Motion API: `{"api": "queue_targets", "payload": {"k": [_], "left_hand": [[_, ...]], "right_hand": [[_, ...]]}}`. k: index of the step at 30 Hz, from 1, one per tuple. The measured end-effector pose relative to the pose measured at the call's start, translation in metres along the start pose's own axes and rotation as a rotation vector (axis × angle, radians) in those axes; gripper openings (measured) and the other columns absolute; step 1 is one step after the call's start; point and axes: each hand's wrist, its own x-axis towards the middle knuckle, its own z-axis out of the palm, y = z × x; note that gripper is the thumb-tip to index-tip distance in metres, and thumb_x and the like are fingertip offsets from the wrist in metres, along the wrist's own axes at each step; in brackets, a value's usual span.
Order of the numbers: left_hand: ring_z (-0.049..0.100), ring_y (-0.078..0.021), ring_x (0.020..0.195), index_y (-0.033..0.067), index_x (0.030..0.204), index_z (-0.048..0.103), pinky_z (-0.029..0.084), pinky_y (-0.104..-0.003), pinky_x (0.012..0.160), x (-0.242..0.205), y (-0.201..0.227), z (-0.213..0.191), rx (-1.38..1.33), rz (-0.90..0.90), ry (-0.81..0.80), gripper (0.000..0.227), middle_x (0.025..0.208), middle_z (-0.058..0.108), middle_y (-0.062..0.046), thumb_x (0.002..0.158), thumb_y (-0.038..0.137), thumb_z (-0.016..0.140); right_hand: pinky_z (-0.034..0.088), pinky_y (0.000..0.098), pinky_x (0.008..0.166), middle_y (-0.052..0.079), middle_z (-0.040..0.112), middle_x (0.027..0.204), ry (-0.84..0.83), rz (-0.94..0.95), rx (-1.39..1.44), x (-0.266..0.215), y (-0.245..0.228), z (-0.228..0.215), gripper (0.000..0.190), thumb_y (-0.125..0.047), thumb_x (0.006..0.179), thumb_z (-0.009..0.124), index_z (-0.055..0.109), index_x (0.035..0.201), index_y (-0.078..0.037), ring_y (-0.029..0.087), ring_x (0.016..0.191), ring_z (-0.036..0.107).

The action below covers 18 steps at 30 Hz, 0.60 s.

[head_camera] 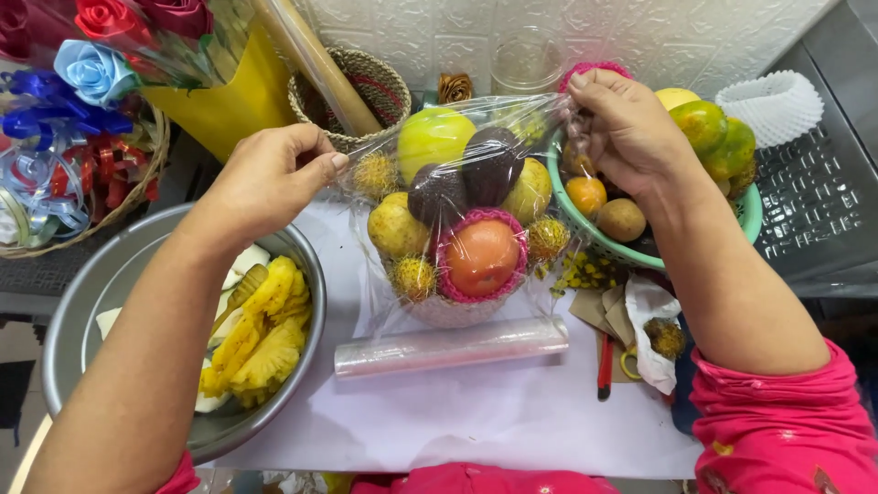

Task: Wrapping a small basket of assorted fruits with clear plastic wrap for presentation.

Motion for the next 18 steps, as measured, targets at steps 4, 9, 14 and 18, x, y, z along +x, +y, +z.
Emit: {"api": "queue_targets", "payload": {"k": [4,9,14,18], "left_hand": [[0.062,-0.0177,0.085,0.0137,0.090,0.068,0.044,-0.039,0.075,-0.001,-0.007,0.001,-0.041,0.042,0.041,0.028,0.088,0.072,0.000,0.105,0.036,0.061],[0.059,-0.0127,0.103,0.0122,0.123,0.065,0.046,-0.031,0.088,-0.020,-0.012,-0.005,-0.351,0.189,0.196,0.033,0.117,0.068,-0.001,0.106,0.039,0.056],[0.056,-0.0225,0.115,0.0031,0.134,0.055,0.050,-0.037,0.095,-0.079,0.011,-0.008,-0.325,0.278,0.271,0.034,0.128,0.056,-0.013,0.108,0.025,0.052],[0.058,-0.0251,0.111,0.0018,0.136,0.054,0.053,-0.037,0.093,-0.126,0.017,0.011,-0.272,0.404,0.297,0.040,0.125,0.052,-0.019,0.104,0.026,0.054]], "right_hand": [[0.042,0.0157,0.048,-0.004,0.062,0.081,0.078,0.006,-0.053,0.000,-0.002,-0.004,0.019,-0.027,0.105,0.066,0.061,0.089,-0.017,0.005,0.061,0.058],[0.044,0.0112,0.052,0.000,0.067,0.086,0.147,-0.047,-0.173,-0.031,-0.031,0.003,0.019,-0.030,0.110,0.059,0.061,0.097,-0.016,0.002,0.064,0.058],[0.047,0.0070,0.058,-0.004,0.067,0.093,0.178,-0.123,-0.375,-0.069,-0.051,-0.006,0.009,-0.024,0.114,0.059,0.061,0.107,-0.019,-0.002,0.071,0.061],[0.052,0.0140,0.074,0.006,0.065,0.105,0.130,-0.236,-0.719,-0.111,-0.056,-0.022,0.003,-0.011,0.123,0.055,0.055,0.122,-0.008,0.007,0.083,0.062]]}}
